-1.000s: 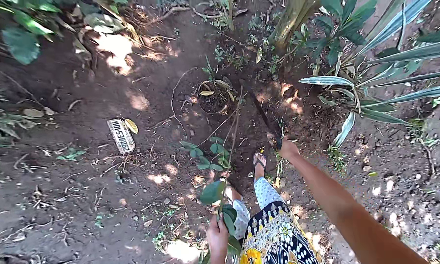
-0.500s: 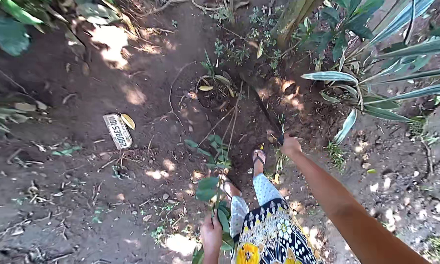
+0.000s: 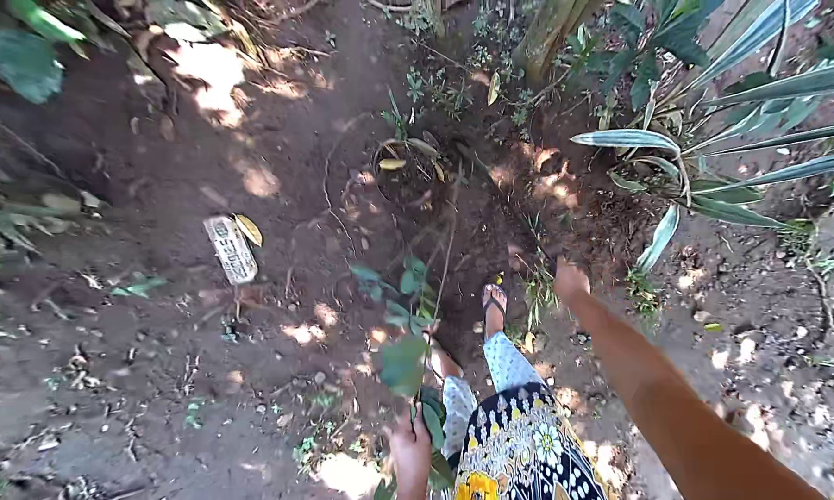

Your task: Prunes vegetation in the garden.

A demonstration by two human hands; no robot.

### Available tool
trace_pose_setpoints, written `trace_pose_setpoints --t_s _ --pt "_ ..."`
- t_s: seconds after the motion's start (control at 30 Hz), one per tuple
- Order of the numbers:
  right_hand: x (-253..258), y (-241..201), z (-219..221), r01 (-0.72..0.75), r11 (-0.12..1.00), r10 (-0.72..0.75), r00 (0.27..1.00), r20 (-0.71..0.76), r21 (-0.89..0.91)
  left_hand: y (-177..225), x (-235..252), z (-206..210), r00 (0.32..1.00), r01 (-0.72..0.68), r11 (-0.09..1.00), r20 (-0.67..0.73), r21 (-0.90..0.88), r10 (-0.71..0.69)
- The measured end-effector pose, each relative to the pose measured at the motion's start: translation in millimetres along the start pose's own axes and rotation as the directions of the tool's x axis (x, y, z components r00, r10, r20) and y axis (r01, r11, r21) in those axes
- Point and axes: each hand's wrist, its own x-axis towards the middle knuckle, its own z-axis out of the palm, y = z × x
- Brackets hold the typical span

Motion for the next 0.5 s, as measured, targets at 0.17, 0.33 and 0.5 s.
trace_pose_setpoints --t_s 0.17,0.33,0.5 --pt "-52.9 -17.2 -61.6 0.101 0.994 -0.095 0.99 -0.107 0.051 1.4 -2.7 6.9 1.0 -0.018 1.0 0.003 -0.011 0.018" --pt "-63.2 -72.6 -137.9 0.361 0.921 -0.21 0.776 -0.594 0.146 1.3 -2.4 6.7 1.0 -0.001 1.0 -0.003 0.012 0.001" --pt "5.7 -31.6 -35.0 0.154 0.974 -0.091 0.937 -0.336 0.167 -7.0 -2.8 9.9 1.0 -0.02 1.0 -0.009 0.002 0.02"
